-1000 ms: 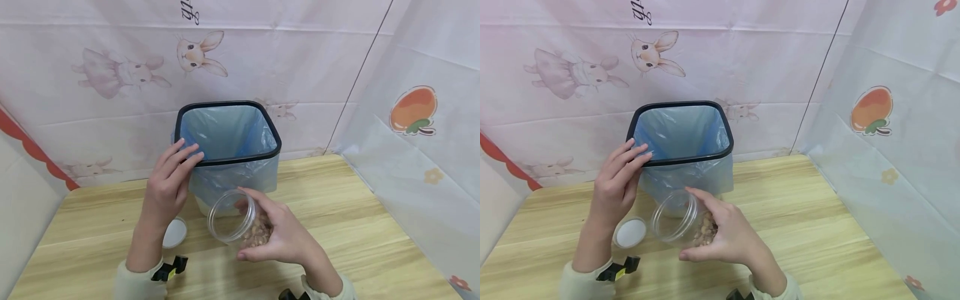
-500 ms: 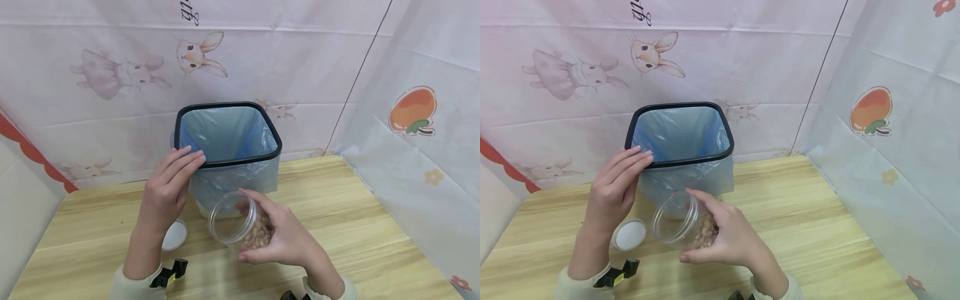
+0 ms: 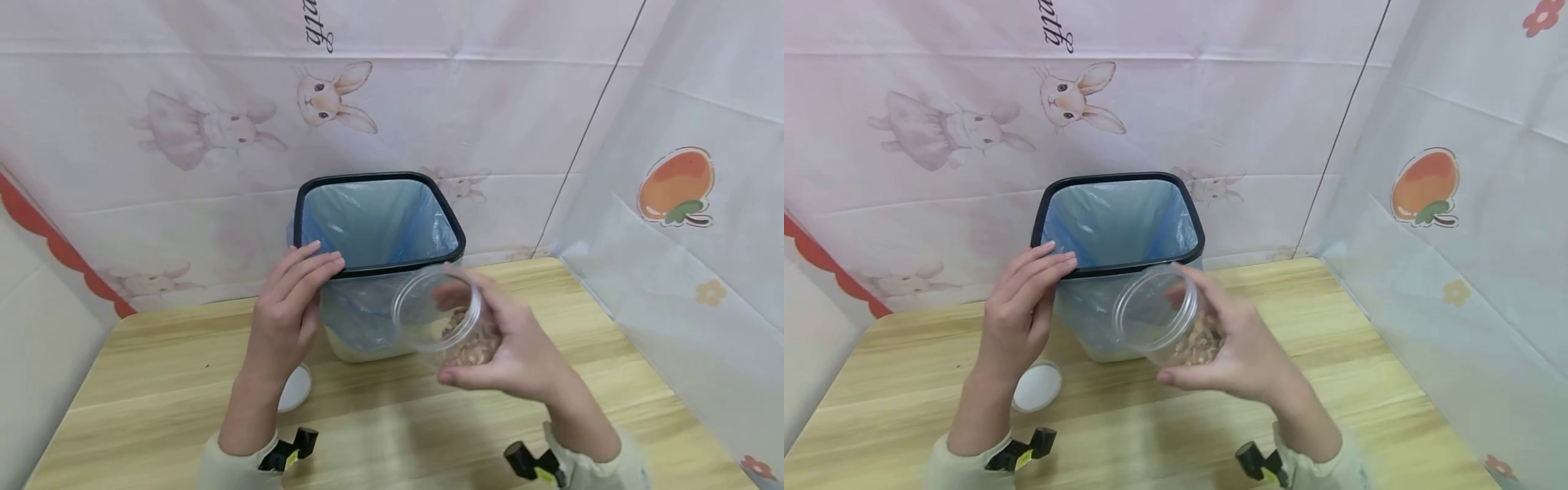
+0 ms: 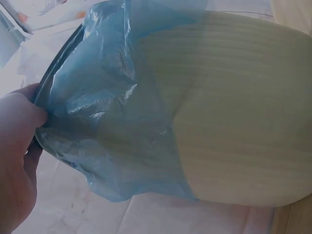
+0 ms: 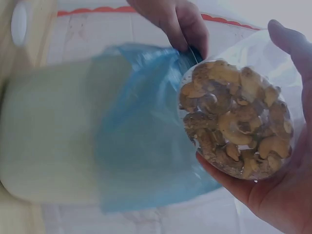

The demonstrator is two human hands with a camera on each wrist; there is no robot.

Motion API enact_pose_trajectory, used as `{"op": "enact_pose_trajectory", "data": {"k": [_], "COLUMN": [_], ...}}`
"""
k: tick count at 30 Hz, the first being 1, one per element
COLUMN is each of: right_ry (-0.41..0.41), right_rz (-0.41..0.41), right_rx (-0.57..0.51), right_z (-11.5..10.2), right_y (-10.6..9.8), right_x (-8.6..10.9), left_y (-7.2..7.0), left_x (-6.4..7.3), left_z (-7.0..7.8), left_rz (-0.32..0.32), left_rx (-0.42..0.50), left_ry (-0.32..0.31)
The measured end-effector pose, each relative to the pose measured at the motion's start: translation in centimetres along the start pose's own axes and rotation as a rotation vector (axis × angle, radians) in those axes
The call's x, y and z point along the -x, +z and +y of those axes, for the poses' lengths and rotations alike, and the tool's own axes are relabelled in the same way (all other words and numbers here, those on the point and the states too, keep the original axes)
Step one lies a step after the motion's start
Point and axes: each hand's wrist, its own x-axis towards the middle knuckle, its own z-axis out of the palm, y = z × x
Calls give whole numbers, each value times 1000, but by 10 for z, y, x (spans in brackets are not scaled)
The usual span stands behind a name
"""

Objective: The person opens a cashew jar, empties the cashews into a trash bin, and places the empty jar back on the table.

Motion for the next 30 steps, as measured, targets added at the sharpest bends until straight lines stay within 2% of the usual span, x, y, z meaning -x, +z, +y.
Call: {"op": "enact_pose_trajectory", "data": {"k": [9,14,17,22,30], "right_ry": [27,-25,-51,-3,71], "right_rz": [-14,-47,-57,-72,-121], "right_rx": [61,76,122,205,229], "right_z": [-15,-18,-21,-24,-22], "right_y": [-42,-53,-58,-65,-69], "right_x": [-30,-51,-64,-81,-99], "left_y": [-1,-2,-3,-3,-4], "left_x": [-1,-1,-1,0,1], "left_z": [0,0,0,-2,-2], "left_rz": [-26,-30,-33,-40,-55], "left_rx": [7,11,12,16,8], "left_ry": [-16,-23,-28,-33,-40]}}
